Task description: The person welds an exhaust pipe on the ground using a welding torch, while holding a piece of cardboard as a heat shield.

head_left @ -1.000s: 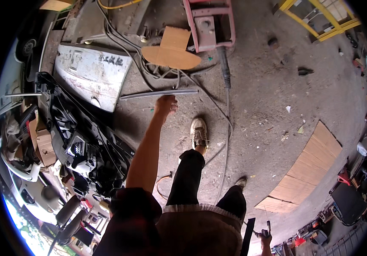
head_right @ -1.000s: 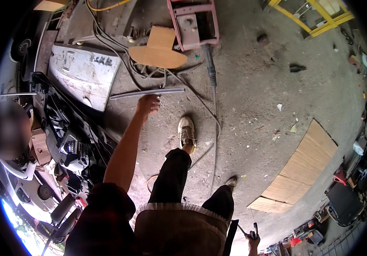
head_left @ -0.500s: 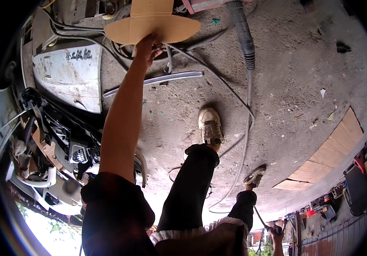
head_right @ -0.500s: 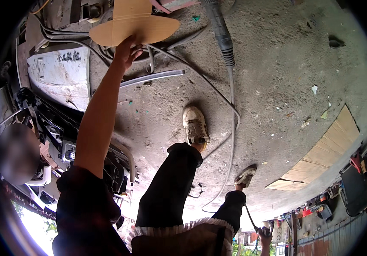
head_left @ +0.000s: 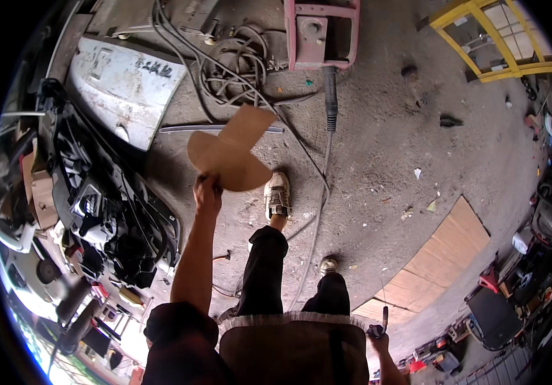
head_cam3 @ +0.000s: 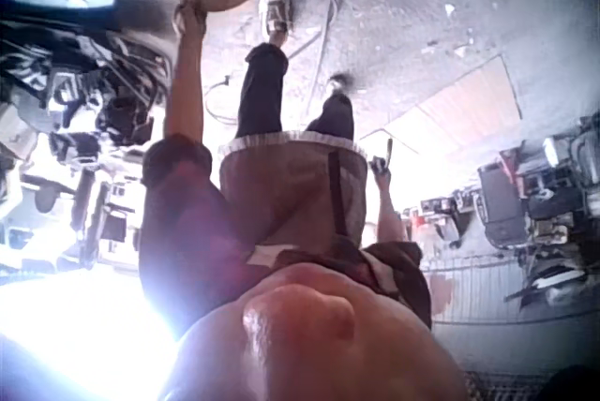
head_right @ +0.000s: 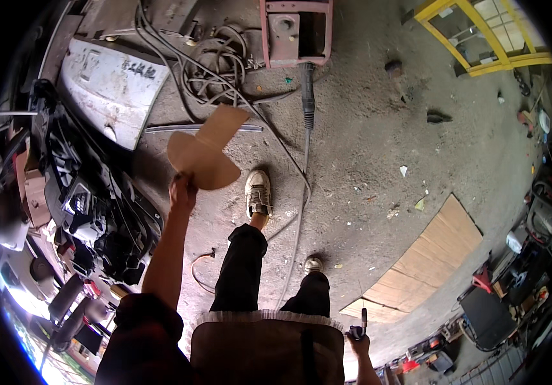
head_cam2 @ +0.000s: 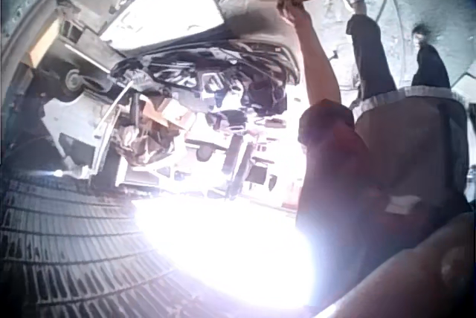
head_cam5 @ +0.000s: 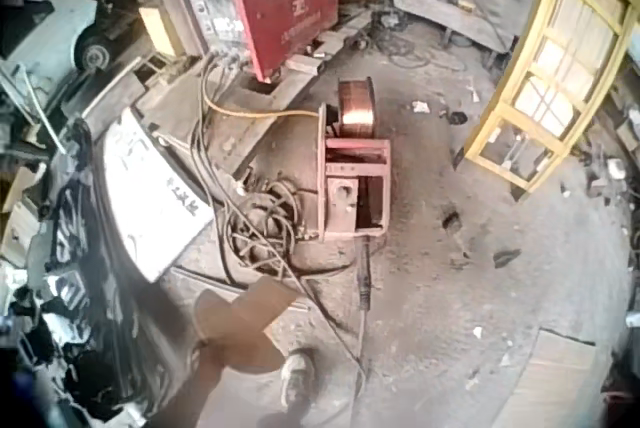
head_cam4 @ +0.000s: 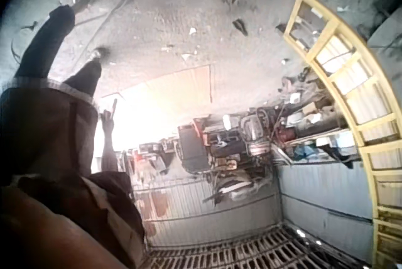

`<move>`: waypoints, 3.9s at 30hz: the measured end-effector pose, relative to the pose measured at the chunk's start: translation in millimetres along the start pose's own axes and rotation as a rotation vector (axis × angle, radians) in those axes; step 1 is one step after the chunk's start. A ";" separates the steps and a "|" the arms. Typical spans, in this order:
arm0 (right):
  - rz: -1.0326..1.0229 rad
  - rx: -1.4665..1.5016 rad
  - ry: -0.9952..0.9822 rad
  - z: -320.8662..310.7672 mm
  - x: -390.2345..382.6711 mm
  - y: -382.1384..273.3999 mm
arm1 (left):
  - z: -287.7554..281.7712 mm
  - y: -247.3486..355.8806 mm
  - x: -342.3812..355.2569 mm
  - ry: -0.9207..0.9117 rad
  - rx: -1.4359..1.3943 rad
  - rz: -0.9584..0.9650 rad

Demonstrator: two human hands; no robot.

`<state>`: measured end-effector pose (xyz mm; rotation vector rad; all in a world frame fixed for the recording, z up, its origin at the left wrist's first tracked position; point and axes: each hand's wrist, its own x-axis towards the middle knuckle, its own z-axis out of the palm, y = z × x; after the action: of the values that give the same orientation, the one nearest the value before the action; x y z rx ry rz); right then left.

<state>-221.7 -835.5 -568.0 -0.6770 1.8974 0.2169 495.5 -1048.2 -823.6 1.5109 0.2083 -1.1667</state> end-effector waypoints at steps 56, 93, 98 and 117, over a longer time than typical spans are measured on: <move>-1.371 -1.106 -0.256 281.0 -226.5 343.1 | -444.7 -597.7 -1215.6 0.738 -1.145 0.360; -1.609 -1.490 0.155 616.0 76.9 323.6 | -721.9 -568.6 -583.6 0.313 -0.222 0.515; -1.703 -1.469 0.123 607.5 98.4 309.3 | -690.1 -563.1 -555.5 0.147 -0.105 0.468; -1.451 -1.402 0.046 596.2 57.5 295.1 | -745.1 -565.1 -554.8 0.253 -0.026 0.643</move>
<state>71.6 -348.1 -917.6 -2.7135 0.5952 0.5386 239.2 6.2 -893.0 1.5383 -0.0937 -0.4614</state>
